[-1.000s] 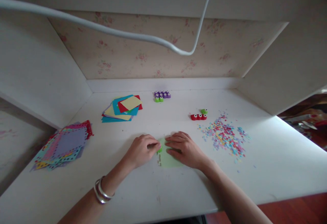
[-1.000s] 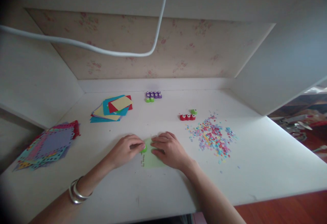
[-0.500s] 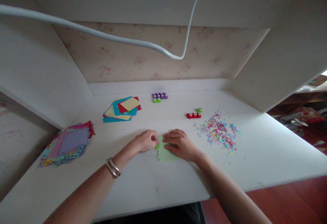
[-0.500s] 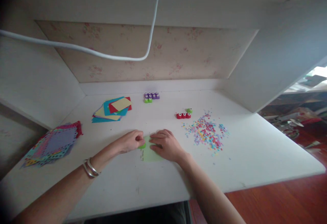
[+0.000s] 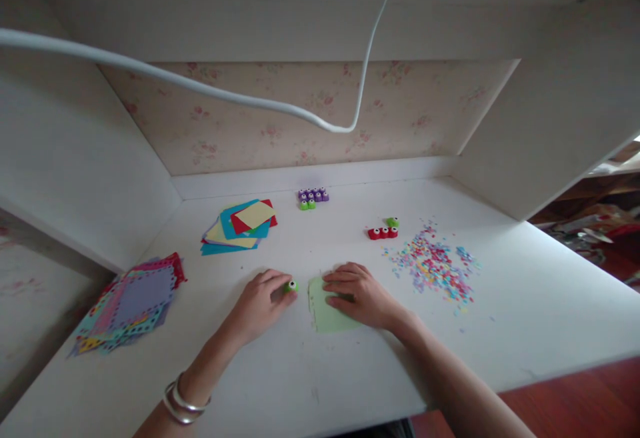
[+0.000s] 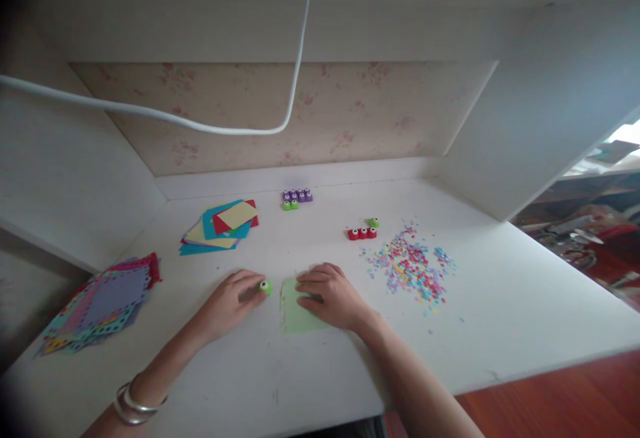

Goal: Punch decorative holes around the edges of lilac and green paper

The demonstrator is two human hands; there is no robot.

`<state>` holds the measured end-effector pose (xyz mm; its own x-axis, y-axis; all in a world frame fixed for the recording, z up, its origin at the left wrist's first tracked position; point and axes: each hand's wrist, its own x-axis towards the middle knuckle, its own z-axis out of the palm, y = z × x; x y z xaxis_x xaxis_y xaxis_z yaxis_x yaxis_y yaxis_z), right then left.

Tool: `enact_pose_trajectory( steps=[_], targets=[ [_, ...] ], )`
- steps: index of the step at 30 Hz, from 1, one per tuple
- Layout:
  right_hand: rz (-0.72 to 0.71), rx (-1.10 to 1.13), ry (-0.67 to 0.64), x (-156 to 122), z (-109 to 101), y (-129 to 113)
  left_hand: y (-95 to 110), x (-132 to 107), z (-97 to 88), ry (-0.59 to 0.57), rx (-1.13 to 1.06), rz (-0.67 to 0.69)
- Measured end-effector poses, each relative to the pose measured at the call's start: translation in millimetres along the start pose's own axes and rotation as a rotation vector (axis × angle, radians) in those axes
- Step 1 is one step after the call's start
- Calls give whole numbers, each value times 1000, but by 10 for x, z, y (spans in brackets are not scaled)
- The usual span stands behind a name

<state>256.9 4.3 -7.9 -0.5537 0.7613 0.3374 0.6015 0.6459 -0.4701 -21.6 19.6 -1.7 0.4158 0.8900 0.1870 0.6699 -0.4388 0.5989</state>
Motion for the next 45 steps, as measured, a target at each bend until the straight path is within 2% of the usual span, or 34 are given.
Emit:
enact_pose_trajectory(
  steps=[3, 7, 11, 14, 17, 20, 24, 26, 29, 32, 36, 45],
  targets=[
    [14, 17, 18, 17, -15, -37, -46, -30, 64, 24, 33, 21],
    [64, 93, 69, 88, -19, -214, -49, -68, 155, 108, -86, 31],
    [73, 261, 21, 216, 38, -457, 18, -135, 214, 147, -137, 83],
    [55, 344, -5, 285, 89, -563, 62, -169, 227, 158, -122, 65],
    [171, 414, 8, 297, 42, -528, 74, -180, 214, 149, -113, 36],
    [389, 454, 138, 281, -196, -258, 72, -183, 199, 138, -112, 0],
    [684, 217, 346, 279, -754, 454, 83, -182, 217, 88, -120, 16],
    [819, -47, 302, 292, -1014, 829, 90, -175, 238, 72, -101, 35],
    [872, -198, 266, 317, -1225, 1244, 90, -163, 259, 67, -69, 66],
    [899, -271, 234, 338, -1212, 1470, 79, -162, 258, 76, -47, 88],
    [954, -329, 187, 342, -1074, 1615, 72, -166, 239, 65, -24, 101],
    [1039, -389, 132, 328, -1009, 1667, 87, -155, 225, 24, -16, 102]
  ],
)
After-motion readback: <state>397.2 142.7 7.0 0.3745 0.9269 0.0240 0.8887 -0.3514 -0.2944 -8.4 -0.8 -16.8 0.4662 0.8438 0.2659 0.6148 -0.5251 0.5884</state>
